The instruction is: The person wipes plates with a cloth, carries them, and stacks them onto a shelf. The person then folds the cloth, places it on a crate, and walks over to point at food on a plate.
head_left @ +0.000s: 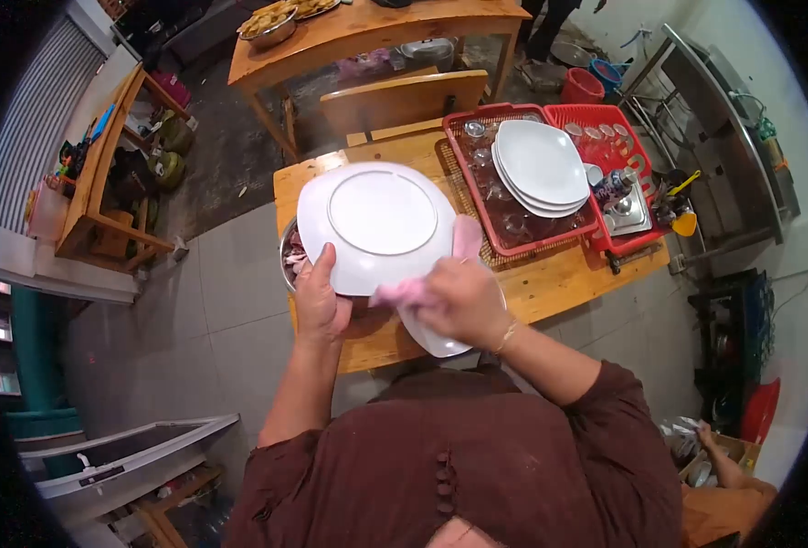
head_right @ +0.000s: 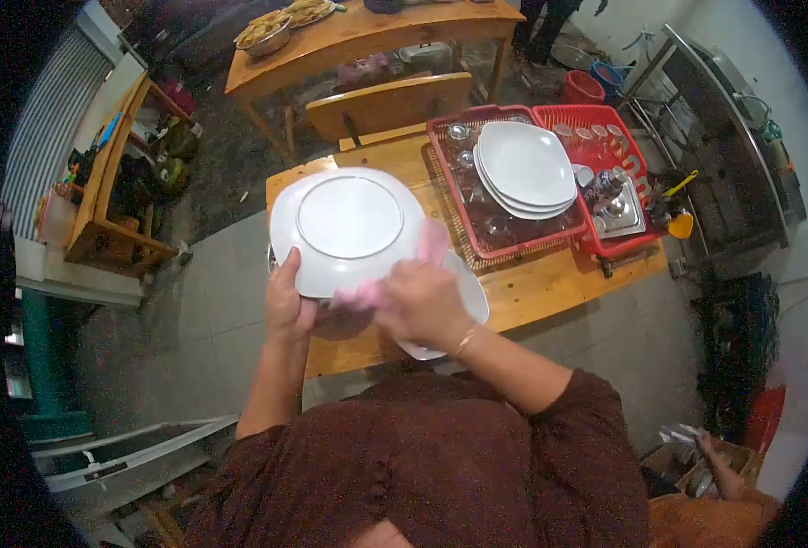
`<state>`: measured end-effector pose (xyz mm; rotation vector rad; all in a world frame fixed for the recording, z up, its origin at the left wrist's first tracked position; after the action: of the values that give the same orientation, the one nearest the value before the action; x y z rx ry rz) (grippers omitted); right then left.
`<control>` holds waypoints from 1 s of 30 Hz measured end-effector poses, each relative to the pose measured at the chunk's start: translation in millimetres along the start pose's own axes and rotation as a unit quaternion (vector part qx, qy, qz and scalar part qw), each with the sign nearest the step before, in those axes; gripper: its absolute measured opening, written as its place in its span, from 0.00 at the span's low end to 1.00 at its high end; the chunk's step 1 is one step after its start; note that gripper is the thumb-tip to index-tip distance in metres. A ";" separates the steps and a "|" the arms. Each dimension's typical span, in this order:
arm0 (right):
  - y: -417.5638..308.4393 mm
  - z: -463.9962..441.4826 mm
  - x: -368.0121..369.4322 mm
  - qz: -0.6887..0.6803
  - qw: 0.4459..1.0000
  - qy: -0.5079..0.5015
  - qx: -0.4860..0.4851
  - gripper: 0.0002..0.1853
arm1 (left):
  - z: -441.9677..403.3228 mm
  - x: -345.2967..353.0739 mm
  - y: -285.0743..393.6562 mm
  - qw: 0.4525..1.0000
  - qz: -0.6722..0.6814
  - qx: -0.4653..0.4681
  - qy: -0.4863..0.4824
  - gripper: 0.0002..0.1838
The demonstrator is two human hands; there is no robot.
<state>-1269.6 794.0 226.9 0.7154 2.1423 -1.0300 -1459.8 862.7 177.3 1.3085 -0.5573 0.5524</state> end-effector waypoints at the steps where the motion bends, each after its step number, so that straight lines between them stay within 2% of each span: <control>1: 22.1 2.5 -3.6 -0.158 0.977 0.018 0.145 0.08 | 0.2 -4.1 2.1 1.000 -0.002 -0.014 -0.010 0.19; 2: 44.0 6.0 -4.2 -0.306 0.908 0.037 0.284 0.08 | 0.3 -5.4 4.1 0.999 -0.005 -0.027 -0.023 0.19; 4: 72.8 2.6 -28.5 -0.177 0.933 0.067 0.307 0.09 | 4.3 2.7 7.4 0.998 0.003 -0.041 -0.040 0.19; 5: 73.1 -2.0 -30.0 -0.167 0.939 0.119 0.275 0.08 | 6.4 7.9 5.3 0.997 -0.026 -0.028 -0.065 0.18; 6: 65.2 -8.6 -29.5 -0.167 0.939 0.119 0.274 0.08 | 8.4 13.9 1.9 0.994 -0.056 -0.018 -0.088 0.17; 8: 19.2 -30.7 -32.9 -0.027 0.996 0.081 0.038 0.08 | 12.6 25.5 -2.9 0.995 -0.062 -0.027 -0.080 0.15; 10: 3.8 -40.2 -30.2 -0.014 0.996 0.070 -0.047 0.10 | 15.8 33.8 -2.3 0.975 -0.161 -0.033 -0.150 0.15; 12: 30.1 -44.6 -42.3 -0.041 0.995 0.073 -0.051 0.14 | 19.3 39.8 12.8 0.975 -0.159 -0.059 -0.143 0.15; 14: 83.6 -43.9 -57.0 0.011 0.990 0.115 0.084 0.13 | 19.4 47.3 23.1 0.966 -0.170 -0.035 -0.191 0.15; 15: 125.6 -38.7 -55.0 -0.090 0.973 0.108 0.184 0.13 | 16.5 44.4 21.7 0.971 -0.191 0.005 -0.144 0.17; 16: 164.2 -28.7 -53.1 -0.189 0.936 0.096 0.281 0.15 | 14.9 44.9 17.9 0.972 -0.190 0.009 -0.139 0.17; 17: 185.2 -20.8 -55.5 -0.351 0.874 0.060 0.332 0.18 | 13.0 46.8 13.9 0.977 -0.151 0.007 -0.148 0.17; 18: 202.0 -14.4 -59.5 -0.499 0.782 0.020 0.372 0.20 | 10.2 50.0 7.5 0.981 -0.110 0.006 -0.157 0.17; 19: 209.3 -8.1 -71.2 -0.517 0.758 -0.035 0.395 0.21 | 7.1 53.2 -2.5 0.983 -0.108 0.009 -0.150 0.17; 20: 209.1 -2.7 -80.1 -0.518 0.757 -0.044 0.397 0.21 | 3.0 58.2 -15.5 0.987 -0.077 -0.003 -0.144 0.19; 22: 195.2 2.1 -100.1 -0.684 0.633 -0.065 0.357 0.17 | -8.2 71.2 -42.9 0.990 -0.045 -0.015 -0.134 0.20; 24: 211.0 -0.7 -119.0 -0.680 0.634 -0.102 0.352 0.19 | -24.7 87.1 -72.2 0.990 -0.048 -0.039 -0.130 0.23; 25: 212.2 -5.9 -137.8 -0.649 0.669 -0.049 0.359 0.19 | -33.8 92.0 -83.2 0.990 -0.046 -0.035 -0.125 0.23; 26: 211.7 -10.3 -157.0 -0.615 0.700 0.003 0.364 0.20 | -41.8 91.4 -98.0 0.980 -0.159 -0.080 -0.093 0.22; 27: 207.3 -14.9 -176.0 -0.562 0.757 0.008 0.333 0.19 | -45.4 84.9 -111.5 0.953 -0.269 -0.126 -0.058 0.20; 28: 200.6 -19.1 -195.5 -0.506 0.809 0.012 0.300 0.19 | -46.6 77.1 -122.1 0.954 -0.267 -0.128 -0.049 0.20; 29: 187.9 -25.1 -210.1 -0.469 0.837 0.006 0.282 0.14 | -48.0 62.0 -132.0 0.926 -0.357 -0.124 0.003 0.21; 30: 193.3 -23.0 -210.3 -0.470 0.835 -0.001 0.285 0.14 | -48.5 44.5 -142.5 0.887 -0.443 -0.119 0.054 0.22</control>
<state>-1006.6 877.5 304.4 -0.2014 2.1825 -2.2269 -1329.0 888.6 94.5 1.1385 0.1010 -0.2049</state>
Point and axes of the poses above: each hand's wrist, its own z-axis away from the middle knuckle, its own x-axis out of the palm, y = z × x, the point moved 4 cm from there along -z, towards the middle knuckle
